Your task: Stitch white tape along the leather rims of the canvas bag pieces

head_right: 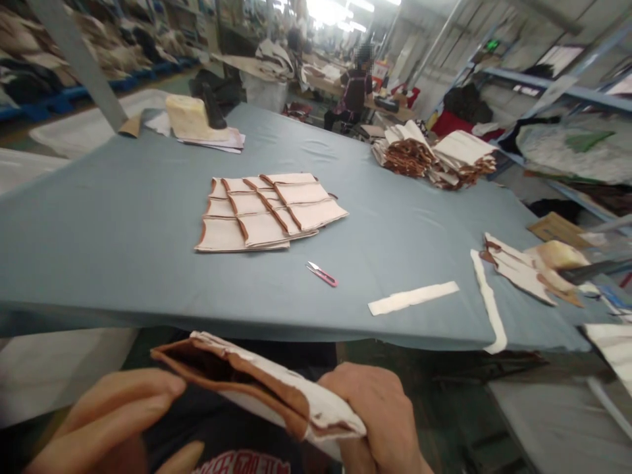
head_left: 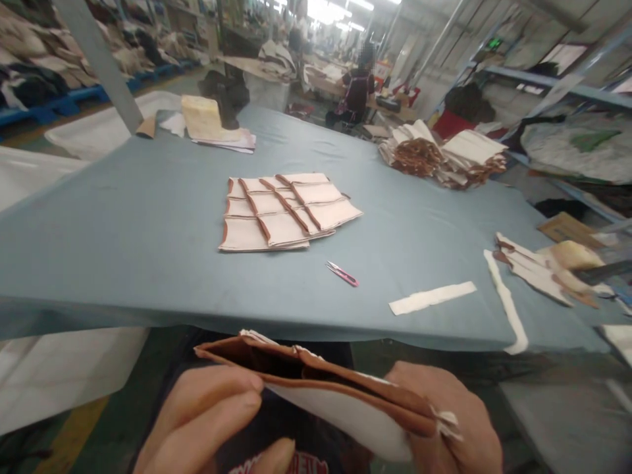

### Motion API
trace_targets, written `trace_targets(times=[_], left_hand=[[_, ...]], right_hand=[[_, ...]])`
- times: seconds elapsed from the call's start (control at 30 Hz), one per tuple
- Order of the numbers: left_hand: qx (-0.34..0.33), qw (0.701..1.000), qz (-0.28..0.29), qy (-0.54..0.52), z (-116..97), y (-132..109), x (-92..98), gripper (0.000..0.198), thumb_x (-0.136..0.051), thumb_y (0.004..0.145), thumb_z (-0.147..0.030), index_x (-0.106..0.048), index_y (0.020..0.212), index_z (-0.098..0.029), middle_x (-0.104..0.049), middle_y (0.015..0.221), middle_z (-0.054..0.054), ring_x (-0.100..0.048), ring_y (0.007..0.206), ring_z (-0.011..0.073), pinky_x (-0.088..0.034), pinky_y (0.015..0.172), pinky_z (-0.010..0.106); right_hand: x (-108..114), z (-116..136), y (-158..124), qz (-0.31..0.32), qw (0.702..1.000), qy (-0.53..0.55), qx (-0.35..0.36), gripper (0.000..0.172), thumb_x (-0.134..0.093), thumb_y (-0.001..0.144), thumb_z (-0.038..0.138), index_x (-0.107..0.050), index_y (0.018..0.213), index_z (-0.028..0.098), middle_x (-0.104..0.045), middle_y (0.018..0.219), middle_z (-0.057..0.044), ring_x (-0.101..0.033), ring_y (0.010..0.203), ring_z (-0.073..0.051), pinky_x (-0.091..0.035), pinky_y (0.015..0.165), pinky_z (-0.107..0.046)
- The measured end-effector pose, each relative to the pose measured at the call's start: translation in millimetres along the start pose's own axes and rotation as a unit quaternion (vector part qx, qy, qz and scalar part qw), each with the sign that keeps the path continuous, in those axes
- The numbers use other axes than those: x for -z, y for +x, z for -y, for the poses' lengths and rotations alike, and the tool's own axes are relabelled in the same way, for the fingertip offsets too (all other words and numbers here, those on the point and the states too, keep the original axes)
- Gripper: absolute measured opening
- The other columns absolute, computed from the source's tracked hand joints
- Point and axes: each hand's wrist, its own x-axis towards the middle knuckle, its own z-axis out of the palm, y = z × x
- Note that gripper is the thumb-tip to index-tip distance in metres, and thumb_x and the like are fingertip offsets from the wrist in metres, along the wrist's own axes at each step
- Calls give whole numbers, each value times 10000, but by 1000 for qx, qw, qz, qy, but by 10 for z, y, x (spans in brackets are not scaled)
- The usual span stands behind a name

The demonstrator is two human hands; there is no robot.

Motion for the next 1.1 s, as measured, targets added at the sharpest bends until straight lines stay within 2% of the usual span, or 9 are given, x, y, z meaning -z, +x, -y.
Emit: trace_targets(times=[0.17,0.3,0.33,0.47,0.53,0.77,0.87,0.97,1.1], left_hand=[[-59,979,190,41,-72,253,-151,294,-871,764,-245,-753,1016,-341,-814,913,17,-766,833,237,-608,796,324],[-40,990,109,79,74,299,-164,368,-912,720,-246,-725,1035,-276,-791,988,45,-752,905,241,-577,841,305],[-33,989,115,82,112,289,-156,348,-915,716,-252,-732,1013,-262,-786,986,49,-745,899,240,-571,837,302],[-8,966,250,61,165,210,-154,92,-784,850,-195,-731,789,-239,-751,756,0,-695,695,173,-519,699,251],[20,955,290,52,147,183,-179,73,-745,871,-188,-751,820,-240,-746,728,-7,-663,640,161,-497,667,247],[227,918,325,4,116,355,-148,196,-584,918,-259,-770,889,-206,-753,790,24,-668,702,193,-502,675,256],[275,893,355,-21,112,409,-53,223,-561,932,-289,-760,907,-192,-738,809,32,-669,744,199,-509,702,257],[310,869,385,-36,106,391,0,218,-562,916,-300,-737,855,-185,-703,752,20,-625,699,182,-487,656,241],[333,849,409,-34,109,325,-27,205,-570,872,-291,-701,762,-179,-656,683,7,-534,616,153,-423,569,217]], right_hand=[[-45,-47,102,-4,998,-30,54,389,-363,1136,359,-618,876,223,-642,597,3,-593,485,-130,-409,508,-257],[-123,-101,93,14,997,-48,62,425,-349,1142,379,-597,844,206,-583,571,16,-548,477,-119,-357,503,-268],[-127,-108,88,18,997,-52,62,437,-341,1144,387,-602,846,201,-582,574,14,-544,480,-118,-354,508,-269],[-155,-133,85,40,995,-71,60,446,-351,1146,367,-629,849,184,-605,593,6,-549,492,-114,-355,527,-270],[-240,-173,95,53,992,-90,67,462,-358,1145,376,-644,842,177,-612,591,2,-554,498,-119,-348,531,-276],[-831,-387,76,115,983,-122,80,524,-339,1144,404,-615,753,191,-670,624,-30,-593,537,-150,-331,544,-307],[-928,-353,9,134,989,-46,32,423,-418,1122,406,-625,829,181,-701,700,-37,-620,592,-153,-365,576,-288],[-952,-262,-60,135,984,78,-82,267,-556,1048,399,-636,911,183,-685,728,-15,-592,596,-142,-369,570,-266],[-1038,-163,-123,142,912,272,-273,253,-638,946,444,-602,883,202,-542,631,52,-450,530,-111,-328,514,-233]])
